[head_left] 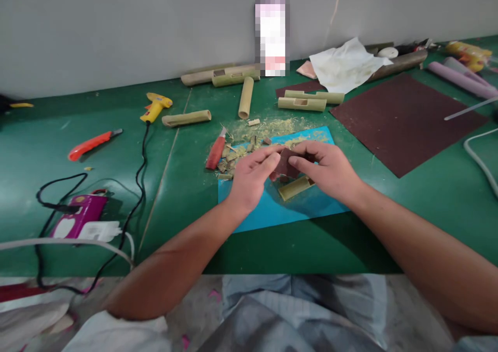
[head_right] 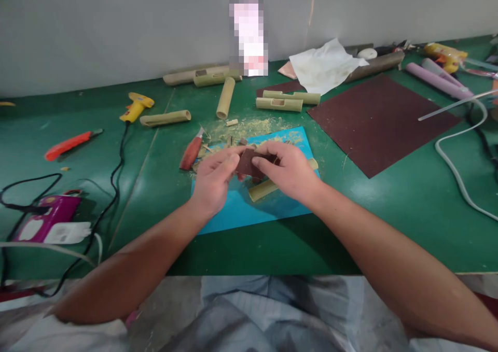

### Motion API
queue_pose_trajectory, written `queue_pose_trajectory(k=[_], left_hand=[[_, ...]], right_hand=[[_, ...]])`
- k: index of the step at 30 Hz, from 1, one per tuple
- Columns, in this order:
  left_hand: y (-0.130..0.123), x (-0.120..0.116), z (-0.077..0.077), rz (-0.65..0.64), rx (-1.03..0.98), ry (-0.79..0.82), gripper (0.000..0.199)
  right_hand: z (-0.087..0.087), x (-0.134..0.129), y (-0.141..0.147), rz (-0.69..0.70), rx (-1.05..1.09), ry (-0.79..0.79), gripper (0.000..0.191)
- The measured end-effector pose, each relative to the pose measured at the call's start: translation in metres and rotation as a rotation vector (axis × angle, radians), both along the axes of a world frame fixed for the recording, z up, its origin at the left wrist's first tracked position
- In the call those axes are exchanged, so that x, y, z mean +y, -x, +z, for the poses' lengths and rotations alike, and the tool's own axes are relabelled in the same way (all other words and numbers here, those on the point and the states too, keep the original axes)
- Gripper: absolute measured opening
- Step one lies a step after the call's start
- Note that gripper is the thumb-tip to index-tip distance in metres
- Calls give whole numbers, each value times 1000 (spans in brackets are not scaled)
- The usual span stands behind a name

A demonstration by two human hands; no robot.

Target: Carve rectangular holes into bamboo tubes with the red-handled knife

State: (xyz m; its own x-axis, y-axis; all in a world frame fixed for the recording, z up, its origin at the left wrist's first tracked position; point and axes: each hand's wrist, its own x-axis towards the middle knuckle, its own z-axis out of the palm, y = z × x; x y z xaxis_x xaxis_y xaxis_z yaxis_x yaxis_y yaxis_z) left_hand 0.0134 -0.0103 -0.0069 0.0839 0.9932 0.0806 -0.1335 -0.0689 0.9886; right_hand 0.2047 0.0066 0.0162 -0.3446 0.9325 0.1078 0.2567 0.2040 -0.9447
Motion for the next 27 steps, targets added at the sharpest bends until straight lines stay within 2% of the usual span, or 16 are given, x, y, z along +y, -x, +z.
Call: queue_pose_trajectory(k=[3,8,12,15,20,22,27], left_hand=[[-1,-1,0,-6,12,14,34],[1,4,6,-54,-98,170,41],[2,6,9,-37,-49,216,33],[0,3,10,-34,1,184,32],[0,-3,13,-155,151,87,55],[0,-4,14,-114,218,28,56],[-1,-5,11,42,327,-61,46]], right_hand=[[1,0,-1,-2,-25,5,21],[2,1,-4,20,19,86,12],[3,0,-4,76,52,138,21],[5,-1,-3,163,43,179,31],[5,-2,-1,283,65,200,32],[4,-2,1,294,86,226,32],[1,-2,8,218,155,264,32]])
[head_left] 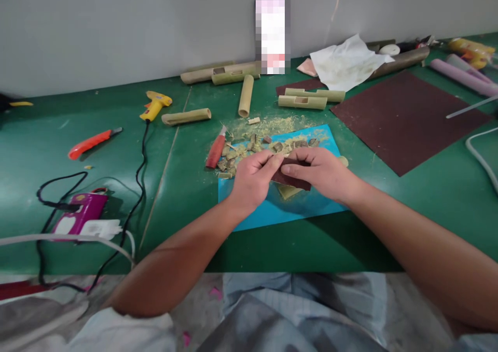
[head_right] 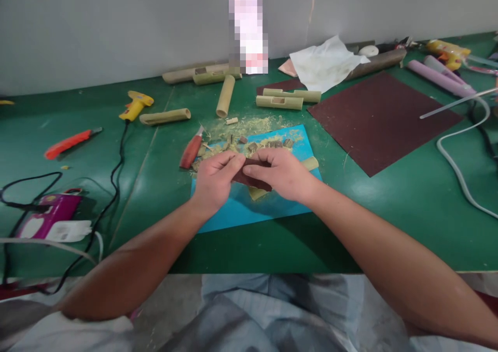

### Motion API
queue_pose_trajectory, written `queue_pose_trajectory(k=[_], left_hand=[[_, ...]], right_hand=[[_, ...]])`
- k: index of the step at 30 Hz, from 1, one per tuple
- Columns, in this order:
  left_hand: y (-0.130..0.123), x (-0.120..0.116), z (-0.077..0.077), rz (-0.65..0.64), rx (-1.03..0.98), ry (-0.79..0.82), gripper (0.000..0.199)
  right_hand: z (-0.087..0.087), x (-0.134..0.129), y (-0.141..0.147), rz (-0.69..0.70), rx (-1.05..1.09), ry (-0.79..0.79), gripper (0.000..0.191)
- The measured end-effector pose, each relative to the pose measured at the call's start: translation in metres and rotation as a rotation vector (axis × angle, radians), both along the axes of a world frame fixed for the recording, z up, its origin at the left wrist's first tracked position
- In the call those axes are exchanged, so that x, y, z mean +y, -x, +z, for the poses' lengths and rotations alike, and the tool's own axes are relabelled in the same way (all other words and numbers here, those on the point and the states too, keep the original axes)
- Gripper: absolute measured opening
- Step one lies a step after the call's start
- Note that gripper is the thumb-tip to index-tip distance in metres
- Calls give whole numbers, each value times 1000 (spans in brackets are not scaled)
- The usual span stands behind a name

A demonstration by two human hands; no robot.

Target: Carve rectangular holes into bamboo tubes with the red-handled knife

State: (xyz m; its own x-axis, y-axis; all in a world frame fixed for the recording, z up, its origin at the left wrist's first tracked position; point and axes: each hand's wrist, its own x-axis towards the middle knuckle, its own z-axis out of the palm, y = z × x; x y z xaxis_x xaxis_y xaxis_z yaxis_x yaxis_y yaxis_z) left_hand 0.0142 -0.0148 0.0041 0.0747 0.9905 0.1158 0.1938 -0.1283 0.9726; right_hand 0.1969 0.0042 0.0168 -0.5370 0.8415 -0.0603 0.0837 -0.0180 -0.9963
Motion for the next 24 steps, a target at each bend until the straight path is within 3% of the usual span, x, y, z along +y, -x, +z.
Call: queue_pose_trajectory(k=[13,18,20,22,24], left_hand=[[-7,-4,-1,151,32,-176,53],[-1,6,-11,253,-33,-186,54],[9,15,-15,365,-131,-202,58],[18,22,-18,437,-201,-272,60],[21,23,-16,385,-184,-269,59]], right_hand=[[3,-3,8,-46,26,37,36],[-1,-3,7,-103,70,44,36],[-1,-1,3,-175,70,58,40],[1,3,-3,-344,78,54,40],[2,9,-9,-490,80,-28,37]])
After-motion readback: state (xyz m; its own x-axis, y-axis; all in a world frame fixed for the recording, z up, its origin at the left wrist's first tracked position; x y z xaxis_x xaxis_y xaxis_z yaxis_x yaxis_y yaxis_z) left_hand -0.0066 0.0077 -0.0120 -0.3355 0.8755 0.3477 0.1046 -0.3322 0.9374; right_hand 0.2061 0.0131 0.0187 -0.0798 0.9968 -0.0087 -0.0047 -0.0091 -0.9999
